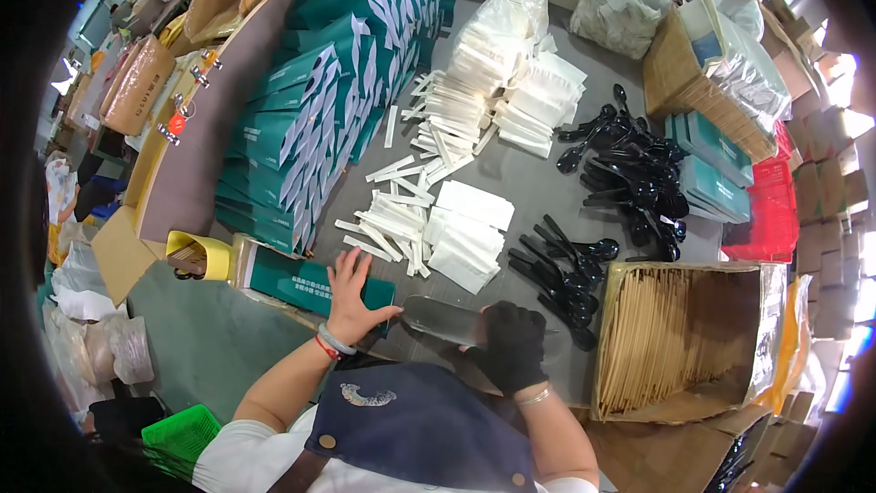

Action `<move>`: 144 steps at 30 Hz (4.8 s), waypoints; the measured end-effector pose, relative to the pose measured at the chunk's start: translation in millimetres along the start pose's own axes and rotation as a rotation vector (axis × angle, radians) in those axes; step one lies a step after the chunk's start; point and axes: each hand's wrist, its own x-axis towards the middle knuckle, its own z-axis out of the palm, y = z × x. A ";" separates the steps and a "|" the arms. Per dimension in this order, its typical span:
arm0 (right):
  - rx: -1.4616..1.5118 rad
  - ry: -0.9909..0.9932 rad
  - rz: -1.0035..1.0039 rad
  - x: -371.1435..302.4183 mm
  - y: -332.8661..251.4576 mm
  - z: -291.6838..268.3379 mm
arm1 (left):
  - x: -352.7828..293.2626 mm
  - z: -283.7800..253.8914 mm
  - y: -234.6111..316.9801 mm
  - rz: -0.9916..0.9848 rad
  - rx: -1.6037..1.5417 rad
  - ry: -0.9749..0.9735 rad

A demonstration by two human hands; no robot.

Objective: Manually wrapping stacks of plastic spoons and knives into individual plastic packaging sleeves.

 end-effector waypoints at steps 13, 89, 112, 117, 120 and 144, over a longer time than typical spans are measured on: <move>0.235 0.442 0.089 3.7 32.7 21.9 | 64.5 -36.6 -18.5 0.289 0.152 0.054; 0.398 0.164 -0.072 -17.4 16.7 62.2 | 13.4 -29.1 58.5 0.603 0.011 -0.295; 0.770 0.055 0.076 -8.1 -37.2 63.0 | 28.4 -12.5 58.9 0.723 0.076 -0.368; 0.062 0.073 -0.124 0.7 -16.8 37.3 | 28.9 -15.3 68.6 0.848 0.333 -0.549; 0.087 0.120 -0.133 -0.1 -13.4 21.5 | 40.5 -66.2 95.9 0.875 0.364 -0.495; 0.039 -0.041 -0.041 -1.8 -14.4 2.4 | 0.3 -4.6 -0.6 -0.055 0.002 -0.041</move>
